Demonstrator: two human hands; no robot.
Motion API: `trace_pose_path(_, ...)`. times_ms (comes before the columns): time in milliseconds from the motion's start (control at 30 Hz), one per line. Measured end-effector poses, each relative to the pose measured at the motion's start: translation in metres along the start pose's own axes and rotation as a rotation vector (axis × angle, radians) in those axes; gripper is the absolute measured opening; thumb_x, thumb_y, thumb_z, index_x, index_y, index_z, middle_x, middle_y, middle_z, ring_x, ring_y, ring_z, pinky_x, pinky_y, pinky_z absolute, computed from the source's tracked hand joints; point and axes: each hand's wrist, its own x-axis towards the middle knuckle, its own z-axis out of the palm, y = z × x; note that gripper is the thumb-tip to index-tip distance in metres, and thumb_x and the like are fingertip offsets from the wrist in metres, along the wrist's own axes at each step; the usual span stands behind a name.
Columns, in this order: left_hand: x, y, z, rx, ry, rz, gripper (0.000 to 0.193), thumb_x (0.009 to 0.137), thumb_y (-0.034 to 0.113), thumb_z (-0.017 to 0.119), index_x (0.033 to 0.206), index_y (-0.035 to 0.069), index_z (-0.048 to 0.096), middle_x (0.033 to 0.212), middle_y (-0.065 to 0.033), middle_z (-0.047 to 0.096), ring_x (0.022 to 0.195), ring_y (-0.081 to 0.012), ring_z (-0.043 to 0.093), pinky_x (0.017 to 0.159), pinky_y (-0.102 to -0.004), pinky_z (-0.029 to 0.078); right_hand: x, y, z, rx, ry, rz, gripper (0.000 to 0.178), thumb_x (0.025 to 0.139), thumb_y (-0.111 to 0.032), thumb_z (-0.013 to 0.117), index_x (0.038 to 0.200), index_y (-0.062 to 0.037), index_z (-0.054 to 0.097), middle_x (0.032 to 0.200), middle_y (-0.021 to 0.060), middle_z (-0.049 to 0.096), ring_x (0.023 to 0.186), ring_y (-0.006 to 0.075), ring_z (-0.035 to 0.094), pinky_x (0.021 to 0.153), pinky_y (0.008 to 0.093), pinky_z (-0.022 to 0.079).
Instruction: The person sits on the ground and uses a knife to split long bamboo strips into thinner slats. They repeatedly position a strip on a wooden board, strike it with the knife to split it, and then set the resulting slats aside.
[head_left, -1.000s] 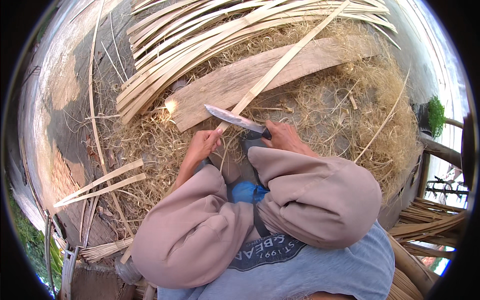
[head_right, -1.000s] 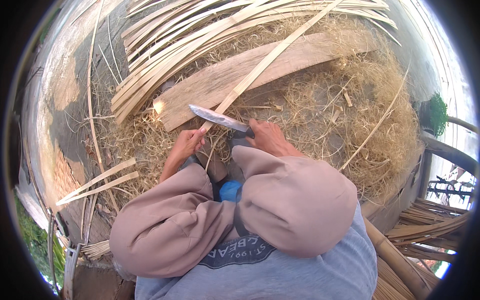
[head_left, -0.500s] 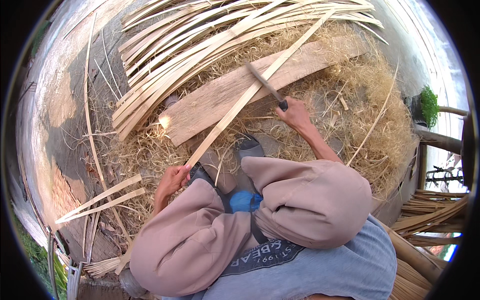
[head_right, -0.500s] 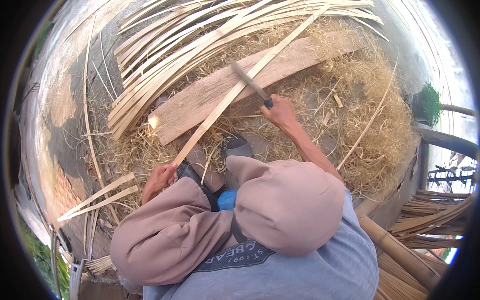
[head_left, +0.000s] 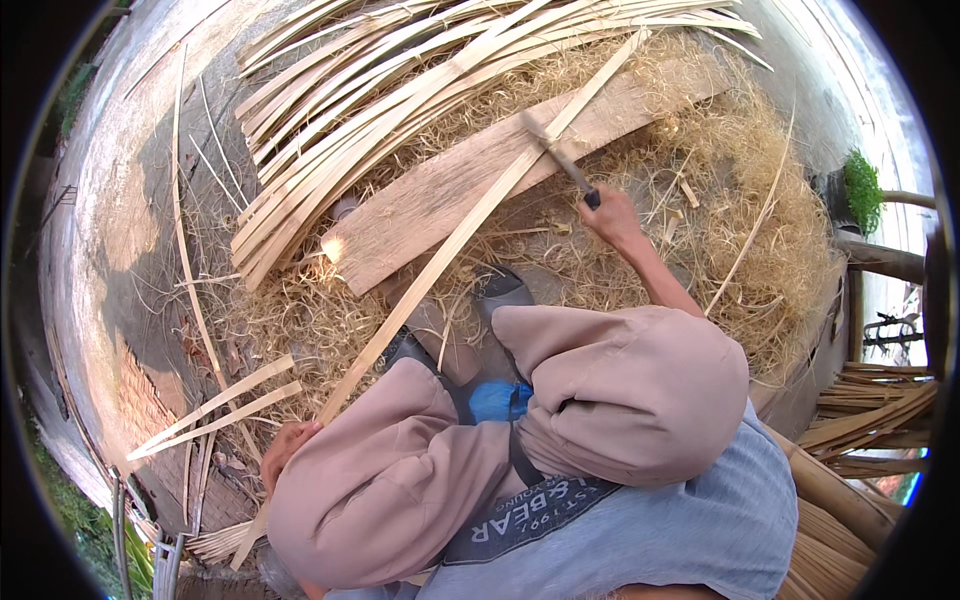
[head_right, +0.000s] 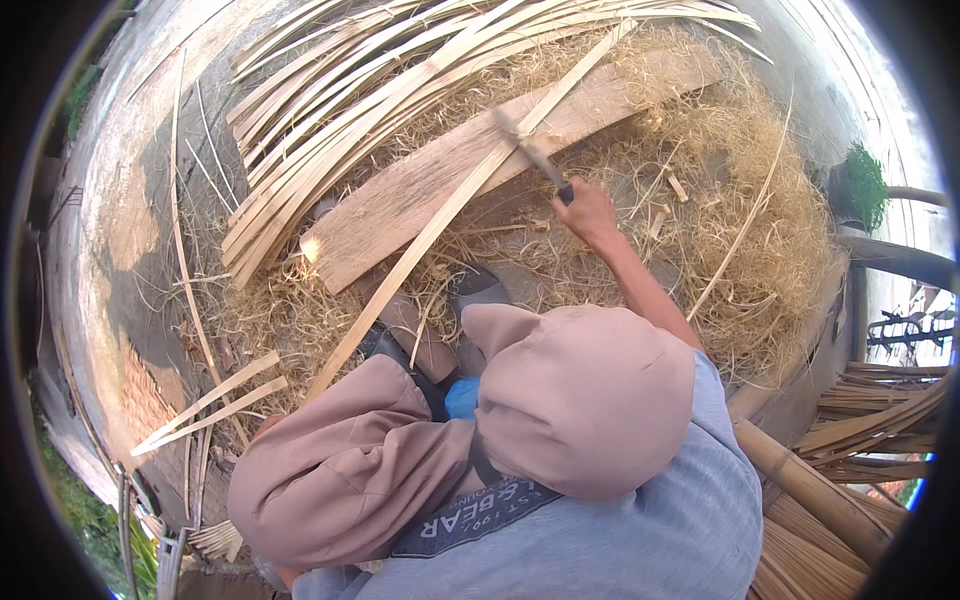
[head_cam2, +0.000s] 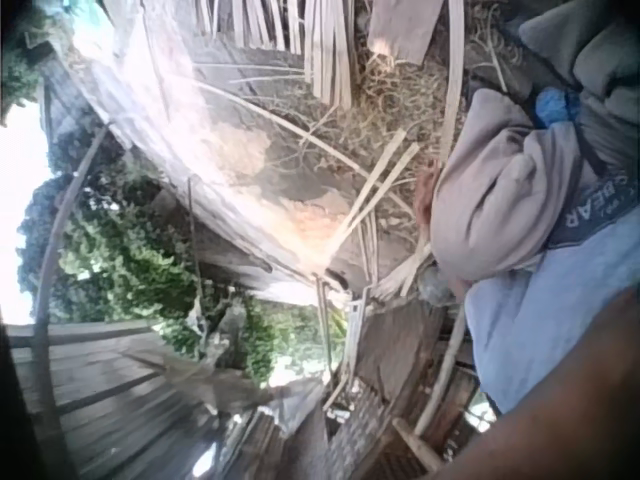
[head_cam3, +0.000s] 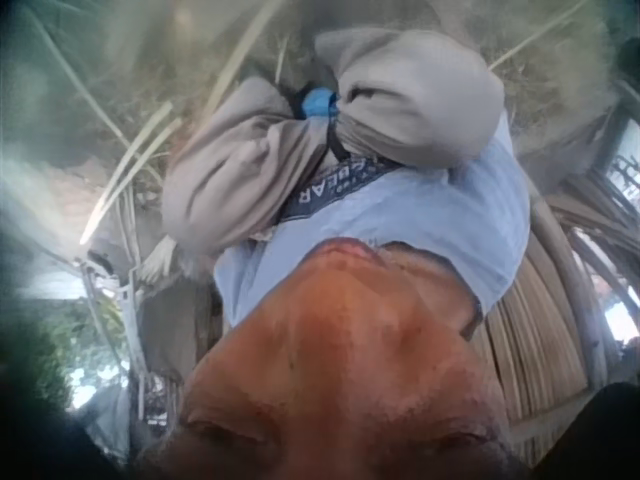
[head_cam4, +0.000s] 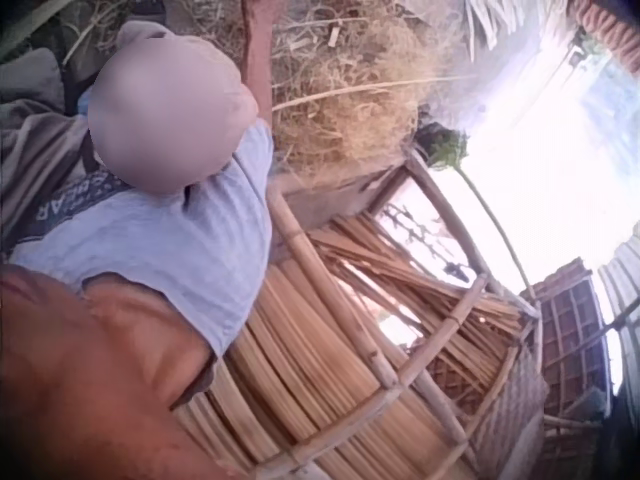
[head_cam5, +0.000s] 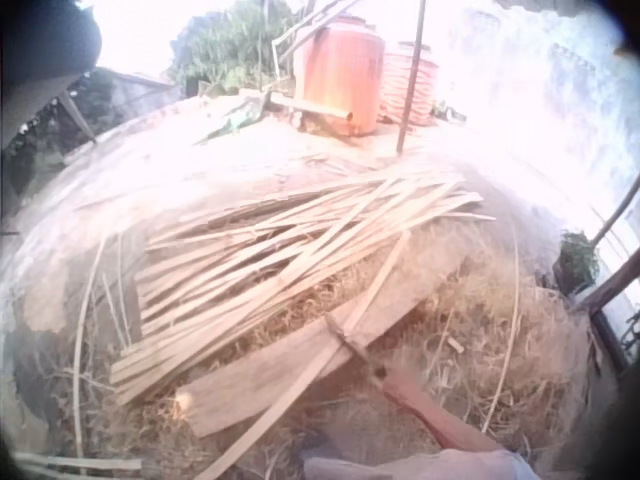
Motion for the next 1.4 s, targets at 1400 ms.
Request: trace_pose_path(1400,0.03,0.018,0.027,-0.066,0.117,0.121,0.047,0.104,0.039,0.063,0.067,0.011,0.059,0.058,0.0096,0.047,0.051,-0.0033,0.037,0.048,-0.0276,0.026,0.062,0.033,-0.045,0.115,0.038,0.257,0.039,0.086,-0.037,0.072,0.099,-0.0002,0.067,0.089,0.026,0.073,0.084,0.0439,0.073,0.081,0.0512,0.059)
